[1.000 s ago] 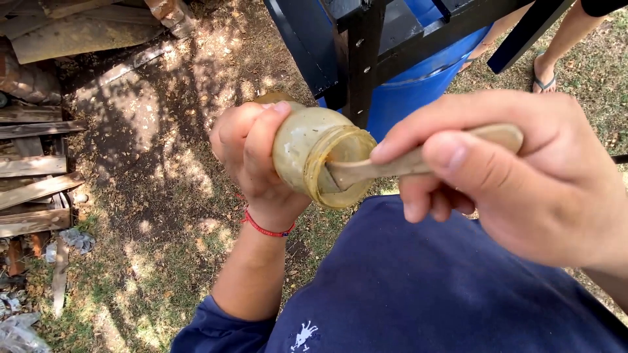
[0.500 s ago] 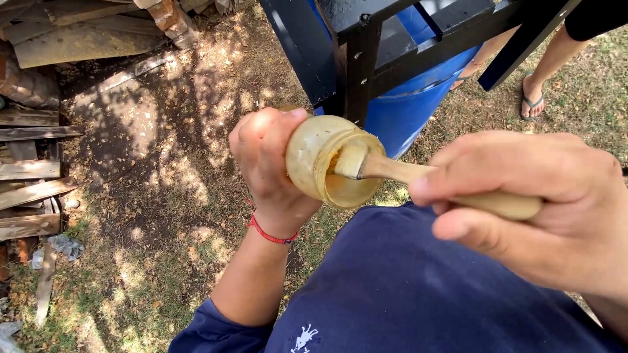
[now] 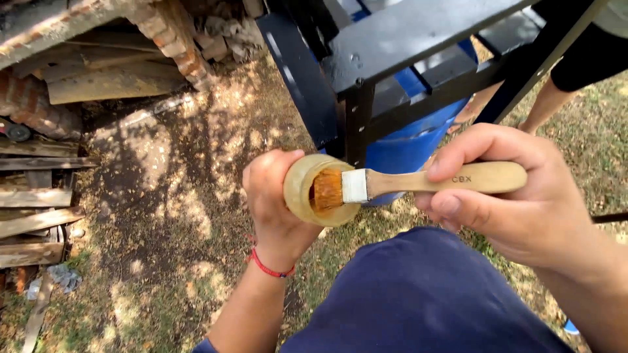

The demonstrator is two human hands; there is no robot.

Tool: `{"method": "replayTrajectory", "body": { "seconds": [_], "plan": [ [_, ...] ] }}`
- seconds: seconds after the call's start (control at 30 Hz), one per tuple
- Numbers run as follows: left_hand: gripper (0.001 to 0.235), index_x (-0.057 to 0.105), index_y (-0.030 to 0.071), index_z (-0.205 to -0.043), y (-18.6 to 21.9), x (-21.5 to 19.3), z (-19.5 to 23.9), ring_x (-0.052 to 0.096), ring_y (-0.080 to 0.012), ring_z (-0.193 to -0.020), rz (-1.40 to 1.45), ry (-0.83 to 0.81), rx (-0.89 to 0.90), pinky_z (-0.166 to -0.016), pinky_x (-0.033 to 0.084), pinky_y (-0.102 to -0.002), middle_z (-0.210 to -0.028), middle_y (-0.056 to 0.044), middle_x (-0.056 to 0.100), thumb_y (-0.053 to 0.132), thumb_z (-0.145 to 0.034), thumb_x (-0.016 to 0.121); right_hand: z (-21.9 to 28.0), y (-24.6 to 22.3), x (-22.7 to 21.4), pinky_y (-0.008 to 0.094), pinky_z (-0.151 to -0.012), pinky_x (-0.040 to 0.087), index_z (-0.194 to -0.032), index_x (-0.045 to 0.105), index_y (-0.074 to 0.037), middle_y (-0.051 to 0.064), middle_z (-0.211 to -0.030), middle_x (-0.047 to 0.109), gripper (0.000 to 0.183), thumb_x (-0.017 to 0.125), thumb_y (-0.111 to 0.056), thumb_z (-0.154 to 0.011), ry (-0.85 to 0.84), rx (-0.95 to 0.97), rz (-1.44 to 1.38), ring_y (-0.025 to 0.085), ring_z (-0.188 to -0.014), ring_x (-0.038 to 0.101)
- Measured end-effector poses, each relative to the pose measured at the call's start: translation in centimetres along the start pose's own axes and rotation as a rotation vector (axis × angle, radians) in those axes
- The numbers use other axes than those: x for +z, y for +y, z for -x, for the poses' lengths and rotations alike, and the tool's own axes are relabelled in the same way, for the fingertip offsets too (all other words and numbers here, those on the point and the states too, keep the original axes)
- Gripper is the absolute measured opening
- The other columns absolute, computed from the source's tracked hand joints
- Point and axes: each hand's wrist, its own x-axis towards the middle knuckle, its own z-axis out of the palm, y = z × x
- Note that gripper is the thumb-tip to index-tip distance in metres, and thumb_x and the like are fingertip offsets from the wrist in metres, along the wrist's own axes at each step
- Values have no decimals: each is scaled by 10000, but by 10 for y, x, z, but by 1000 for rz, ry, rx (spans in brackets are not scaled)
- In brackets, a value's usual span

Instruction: Applying a coat of paint or varnish to a wooden chair using a paintbrush.

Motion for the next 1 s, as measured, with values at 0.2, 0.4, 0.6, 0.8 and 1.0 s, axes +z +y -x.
{"method": "replayTrajectory", "body": {
  "seconds": [0.2, 0.4, 0.6, 0.8, 1.0],
  "plan": [
    [645, 556, 46, -1207, -10, -4, -12, 607, -310, -1095, -27, -54, -127, -994, 435, -439, -1163, -111, 619, 398, -742, 832, -55, 22, -30, 236, -576, 660, -995, 631, -35, 176, -892, 732, 225, 692, -251, -982, -40, -161, -479, 238, -746, 769],
    [725, 534, 80, -1253, -18, -9, -3, 570, -259, -1148, -67, 1, -214, -1060, 434, -391, -1179, -84, 594, 317, -687, 919, -122, 40, -84, 218, -580, 546, -1040, 684, -19, 151, -764, 648, 438, 683, -447, -950, 182, -99, -300, 163, -583, 611],
    [721, 502, 84, -1262, -13, -10, -7, 554, -257, -1123, -229, 43, -266, -1028, 437, -376, -1159, -70, 591, 283, -695, 900, -207, 18, -110, 258, -594, 500, -1177, 630, 98, 212, -953, 681, 196, 514, -36, -1093, -70, -82, 111, 241, -752, 656],
    [818, 496, 66, -1286, 2, 6, -7, 517, -322, -1212, -434, 39, -451, -1083, 446, -444, -1216, -130, 547, 339, -639, 915, -290, 17, -120, 279, -600, 504, -1157, 661, 47, 138, -897, 710, 164, 578, -64, -1071, -371, -285, 547, 153, -704, 599],
    [767, 565, 29, -1229, 26, 33, -3, 527, -304, -1228, -525, 169, -549, -1110, 469, -392, -1268, -154, 482, 248, -600, 946, -338, 19, -98, 233, -569, 358, -986, 721, -109, -6, -737, 641, 85, 665, -163, -1021, -543, -199, 580, 76, -632, 489]
  ]
}}
